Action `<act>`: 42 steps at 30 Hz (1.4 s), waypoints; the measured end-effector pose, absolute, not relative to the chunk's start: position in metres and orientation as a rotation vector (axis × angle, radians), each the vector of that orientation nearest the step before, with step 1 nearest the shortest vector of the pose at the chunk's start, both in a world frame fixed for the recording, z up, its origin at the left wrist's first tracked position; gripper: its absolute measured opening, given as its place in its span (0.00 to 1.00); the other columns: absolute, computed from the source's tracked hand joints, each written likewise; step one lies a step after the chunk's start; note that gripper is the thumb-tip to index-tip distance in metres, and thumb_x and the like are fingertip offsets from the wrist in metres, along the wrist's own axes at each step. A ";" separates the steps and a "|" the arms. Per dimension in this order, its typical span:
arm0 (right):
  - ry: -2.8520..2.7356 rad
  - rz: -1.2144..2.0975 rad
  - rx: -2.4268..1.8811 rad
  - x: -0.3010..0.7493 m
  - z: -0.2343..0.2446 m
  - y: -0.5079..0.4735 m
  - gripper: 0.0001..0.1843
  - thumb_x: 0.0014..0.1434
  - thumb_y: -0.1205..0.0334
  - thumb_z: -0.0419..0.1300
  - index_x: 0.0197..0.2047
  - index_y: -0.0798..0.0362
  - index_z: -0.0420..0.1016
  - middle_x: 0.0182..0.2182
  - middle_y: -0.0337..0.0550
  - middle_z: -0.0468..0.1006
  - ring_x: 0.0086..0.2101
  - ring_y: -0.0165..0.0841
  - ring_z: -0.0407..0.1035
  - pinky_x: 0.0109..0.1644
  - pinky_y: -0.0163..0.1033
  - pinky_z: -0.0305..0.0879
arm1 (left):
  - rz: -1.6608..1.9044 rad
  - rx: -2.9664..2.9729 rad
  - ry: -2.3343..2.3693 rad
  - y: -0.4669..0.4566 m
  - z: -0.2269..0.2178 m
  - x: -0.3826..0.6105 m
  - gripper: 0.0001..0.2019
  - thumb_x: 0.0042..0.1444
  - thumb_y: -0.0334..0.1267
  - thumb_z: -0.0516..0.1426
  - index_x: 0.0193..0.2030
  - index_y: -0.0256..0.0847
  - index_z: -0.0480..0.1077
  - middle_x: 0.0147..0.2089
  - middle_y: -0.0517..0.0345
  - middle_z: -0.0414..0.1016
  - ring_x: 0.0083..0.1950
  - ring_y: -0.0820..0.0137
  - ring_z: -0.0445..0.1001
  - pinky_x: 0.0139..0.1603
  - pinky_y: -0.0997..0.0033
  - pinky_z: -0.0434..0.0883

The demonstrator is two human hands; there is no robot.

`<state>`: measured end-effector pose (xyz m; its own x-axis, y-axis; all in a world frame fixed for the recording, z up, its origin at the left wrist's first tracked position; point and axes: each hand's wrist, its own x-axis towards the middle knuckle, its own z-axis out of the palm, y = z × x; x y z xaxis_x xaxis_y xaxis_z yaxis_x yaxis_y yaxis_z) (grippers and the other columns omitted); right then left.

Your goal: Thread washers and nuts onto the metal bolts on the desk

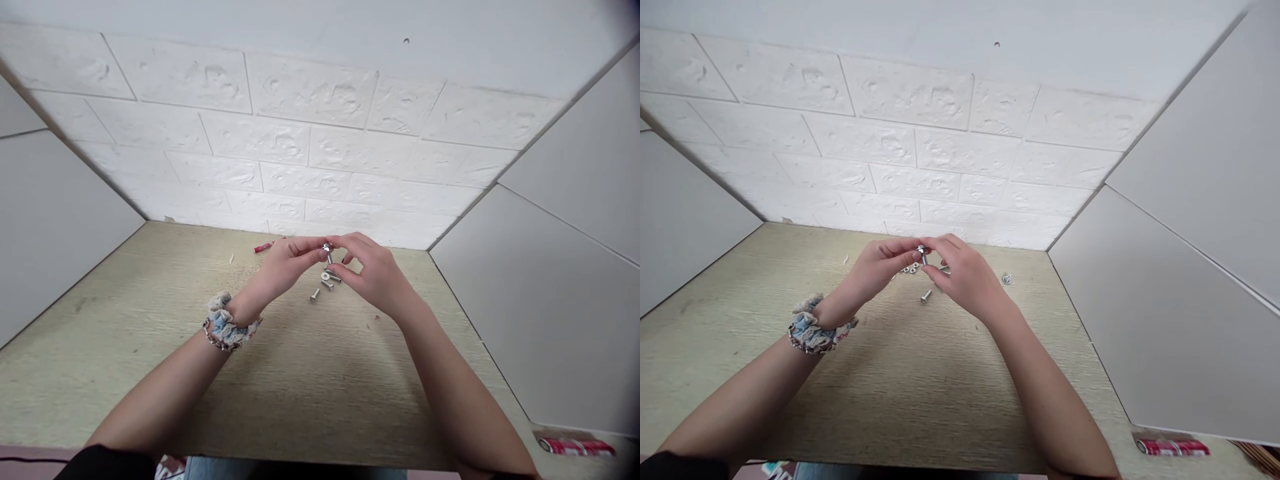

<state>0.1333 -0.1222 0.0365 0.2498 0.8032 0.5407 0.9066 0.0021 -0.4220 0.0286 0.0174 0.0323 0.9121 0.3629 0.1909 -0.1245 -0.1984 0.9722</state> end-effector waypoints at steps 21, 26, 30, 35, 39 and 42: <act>-1.710 -0.526 -1.958 0.137 0.035 -0.123 0.13 0.55 0.64 0.55 0.45 0.52 0.67 0.42 0.43 0.72 0.39 0.33 0.68 0.42 0.40 0.64 | 0.404 1.959 0.178 0.033 0.031 0.026 0.19 0.55 0.43 0.53 0.52 0.40 0.67 0.50 0.51 0.72 0.46 0.68 0.72 0.49 0.64 0.67; -1.681 -0.472 -1.879 0.136 0.038 -0.125 0.12 0.54 0.63 0.55 0.44 0.51 0.67 0.42 0.44 0.72 0.39 0.33 0.68 0.41 0.40 0.65 | 0.378 2.244 0.169 0.040 0.033 0.023 0.13 0.54 0.43 0.54 0.44 0.43 0.73 0.43 0.56 0.76 0.43 0.68 0.72 0.47 0.65 0.67; -1.649 -0.433 -1.764 0.136 0.035 -0.122 0.12 0.53 0.61 0.58 0.43 0.50 0.68 0.48 0.46 0.68 0.42 0.35 0.68 0.43 0.41 0.67 | 0.292 1.924 0.015 0.033 0.034 0.022 0.22 0.52 0.42 0.57 0.54 0.42 0.66 0.43 0.53 0.75 0.41 0.69 0.73 0.43 0.67 0.70; -1.590 -0.347 -1.648 0.143 0.025 -0.118 0.13 0.52 0.60 0.60 0.42 0.49 0.69 0.54 0.46 0.62 0.43 0.34 0.68 0.47 0.43 0.67 | 0.285 1.757 -0.043 0.028 0.031 0.023 0.29 0.46 0.35 0.62 0.57 0.43 0.63 0.37 0.56 0.76 0.38 0.70 0.74 0.42 0.67 0.72; -1.536 -0.290 -1.647 0.148 0.020 -0.115 0.14 0.52 0.59 0.59 0.43 0.48 0.70 0.55 0.46 0.62 0.48 0.37 0.64 0.46 0.45 0.68 | 0.325 1.725 -0.036 0.028 0.027 0.024 0.28 0.46 0.35 0.62 0.56 0.44 0.64 0.39 0.56 0.76 0.39 0.70 0.74 0.43 0.66 0.72; -1.521 -0.247 -1.655 0.149 0.020 -0.115 0.14 0.52 0.59 0.59 0.44 0.48 0.70 0.55 0.45 0.62 0.48 0.37 0.64 0.45 0.44 0.69 | 0.362 1.781 -0.033 0.028 0.025 0.025 0.27 0.46 0.37 0.62 0.56 0.44 0.64 0.38 0.55 0.77 0.39 0.69 0.74 0.44 0.65 0.72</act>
